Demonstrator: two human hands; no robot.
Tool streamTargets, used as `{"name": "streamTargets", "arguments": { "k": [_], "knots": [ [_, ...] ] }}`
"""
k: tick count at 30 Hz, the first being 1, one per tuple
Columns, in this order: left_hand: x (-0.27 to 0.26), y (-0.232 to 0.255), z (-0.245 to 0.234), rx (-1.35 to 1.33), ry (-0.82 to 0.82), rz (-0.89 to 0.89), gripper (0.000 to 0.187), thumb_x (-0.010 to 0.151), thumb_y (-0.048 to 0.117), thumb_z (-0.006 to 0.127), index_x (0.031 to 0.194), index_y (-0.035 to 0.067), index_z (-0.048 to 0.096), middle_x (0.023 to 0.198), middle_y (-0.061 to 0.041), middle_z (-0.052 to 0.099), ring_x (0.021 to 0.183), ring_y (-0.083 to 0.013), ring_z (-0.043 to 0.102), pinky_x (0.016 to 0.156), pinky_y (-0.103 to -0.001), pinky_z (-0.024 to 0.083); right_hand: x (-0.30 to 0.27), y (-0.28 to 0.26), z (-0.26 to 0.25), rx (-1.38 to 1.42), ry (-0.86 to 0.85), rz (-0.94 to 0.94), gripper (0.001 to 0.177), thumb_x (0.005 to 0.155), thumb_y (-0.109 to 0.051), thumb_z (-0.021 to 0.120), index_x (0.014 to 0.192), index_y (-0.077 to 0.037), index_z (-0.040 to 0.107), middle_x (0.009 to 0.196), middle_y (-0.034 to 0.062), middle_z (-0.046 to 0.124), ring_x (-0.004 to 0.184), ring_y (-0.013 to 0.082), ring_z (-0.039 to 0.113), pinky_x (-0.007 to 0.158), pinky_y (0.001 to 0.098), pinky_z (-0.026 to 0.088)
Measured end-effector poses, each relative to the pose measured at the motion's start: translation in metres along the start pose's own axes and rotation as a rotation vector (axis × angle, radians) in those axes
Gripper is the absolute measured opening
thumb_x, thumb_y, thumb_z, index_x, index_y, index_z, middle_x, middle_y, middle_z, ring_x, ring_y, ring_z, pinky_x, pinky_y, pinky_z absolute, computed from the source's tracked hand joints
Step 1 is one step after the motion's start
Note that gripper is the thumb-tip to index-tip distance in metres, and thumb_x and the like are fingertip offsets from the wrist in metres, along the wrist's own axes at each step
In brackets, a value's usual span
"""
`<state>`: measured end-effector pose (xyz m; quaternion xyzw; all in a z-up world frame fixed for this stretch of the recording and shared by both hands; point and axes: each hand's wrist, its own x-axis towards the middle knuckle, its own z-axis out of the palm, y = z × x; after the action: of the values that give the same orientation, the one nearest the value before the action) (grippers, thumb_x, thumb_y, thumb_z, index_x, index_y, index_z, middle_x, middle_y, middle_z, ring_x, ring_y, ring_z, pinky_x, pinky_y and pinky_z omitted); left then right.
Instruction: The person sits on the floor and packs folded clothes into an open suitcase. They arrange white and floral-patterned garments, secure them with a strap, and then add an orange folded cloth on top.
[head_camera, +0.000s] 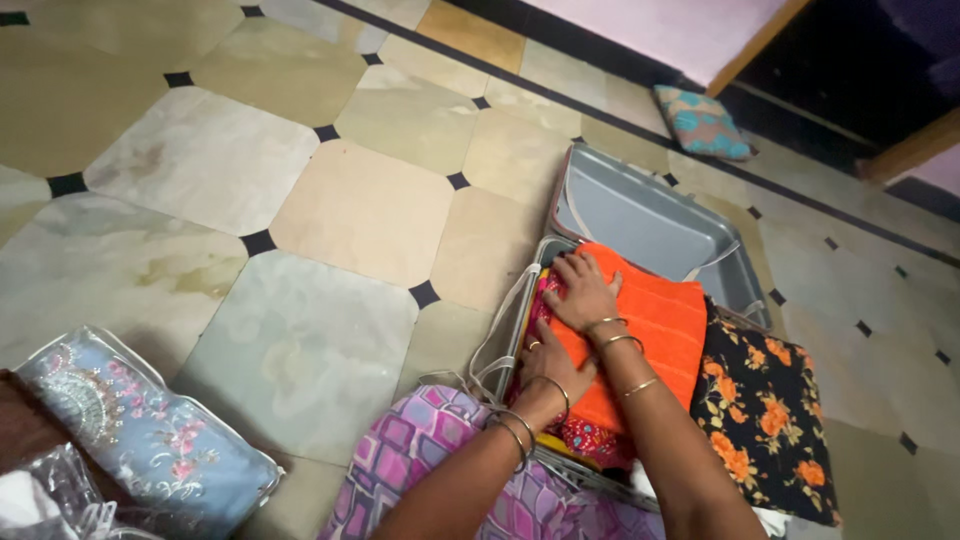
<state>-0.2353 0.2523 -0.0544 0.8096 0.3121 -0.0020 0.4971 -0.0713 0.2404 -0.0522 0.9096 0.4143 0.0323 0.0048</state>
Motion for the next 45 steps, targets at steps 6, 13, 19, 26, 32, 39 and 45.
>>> {"name": "streamTargets", "arguments": {
  "k": [6,13,19,26,32,39,45],
  "knots": [
    [0.01,0.002,-0.004,-0.041,-0.062,-0.066,0.119,0.08,0.051,0.076,0.158,-0.007,0.008,0.141,-0.032,0.052,0.129,-0.0449,0.055,0.105,-0.05,0.05,0.001,0.057,0.005,0.317,0.213,-0.089,0.074,0.095,-0.059,0.055,0.153,-0.013,0.047,0.157,0.0115,0.046,0.145,0.0299,0.041,0.118,0.0623,0.033],
    [0.028,-0.01,0.016,-0.059,-0.025,-0.092,0.099,0.089,0.039,0.073,0.156,-0.004,0.014,0.138,-0.031,0.052,0.127,-0.045,0.056,0.103,-0.051,0.05,-0.052,0.051,-0.019,0.094,0.145,0.138,0.081,0.097,-0.061,0.046,0.16,-0.013,0.03,0.163,0.0137,0.036,0.149,0.0352,0.032,0.116,0.0689,0.018],
    [0.067,-0.044,0.052,-0.078,0.363,0.308,0.077,0.088,0.019,0.071,0.15,-0.005,0.034,0.133,-0.033,0.056,0.119,-0.0477,0.059,0.101,-0.051,0.049,-0.081,0.044,0.003,-0.065,0.168,0.044,0.089,0.094,-0.063,0.05,0.162,-0.012,0.021,0.165,0.0229,0.023,0.151,0.0478,0.021,0.116,0.0689,0.014],
    [0.091,-0.075,0.001,-0.107,0.57,-0.12,0.066,0.082,0.032,0.071,0.135,-0.003,0.054,0.129,-0.029,0.061,0.119,-0.0451,0.059,0.099,-0.053,0.047,-0.129,0.022,-0.004,-0.004,0.18,-0.02,0.089,0.092,-0.064,0.053,0.161,-0.014,0.025,0.165,0.0285,0.016,0.15,0.0516,0.014,0.117,0.066,0.012],
    [0.08,-0.098,-0.01,-0.342,0.232,-0.437,0.075,0.086,0.047,0.071,0.128,-0.014,0.061,0.13,-0.032,0.064,0.118,-0.0426,0.065,0.103,-0.046,0.051,-0.171,0.007,-0.016,0.055,0.197,-0.052,0.08,0.094,-0.061,0.054,0.159,-0.019,0.034,0.166,0.0252,0.019,0.151,0.0511,0.015,0.118,0.0659,0.011],
    [0.115,-0.147,0.001,-0.23,0.144,-0.369,0.056,0.087,0.041,0.056,0.11,-0.009,0.068,0.111,-0.026,0.073,0.103,-0.0381,0.07,0.091,-0.051,0.054,-0.228,0.006,-0.059,0.395,0.212,-0.101,0.063,0.095,-0.042,0.064,0.147,-0.01,0.049,0.153,0.0209,0.047,0.144,0.0419,0.037,0.116,0.0527,0.029],
    [0.137,-0.157,-0.007,0.216,-0.249,-0.409,0.048,0.097,0.036,0.039,0.095,-0.001,0.07,0.095,-0.022,0.071,0.087,-0.0359,0.066,0.08,-0.052,0.05,-0.298,0.109,-0.078,0.773,0.928,0.256,0.021,0.102,-0.007,0.054,0.11,-0.002,0.074,0.111,0.011,0.079,0.1,0.0182,0.076,0.087,0.0282,0.058]
  ]
}}
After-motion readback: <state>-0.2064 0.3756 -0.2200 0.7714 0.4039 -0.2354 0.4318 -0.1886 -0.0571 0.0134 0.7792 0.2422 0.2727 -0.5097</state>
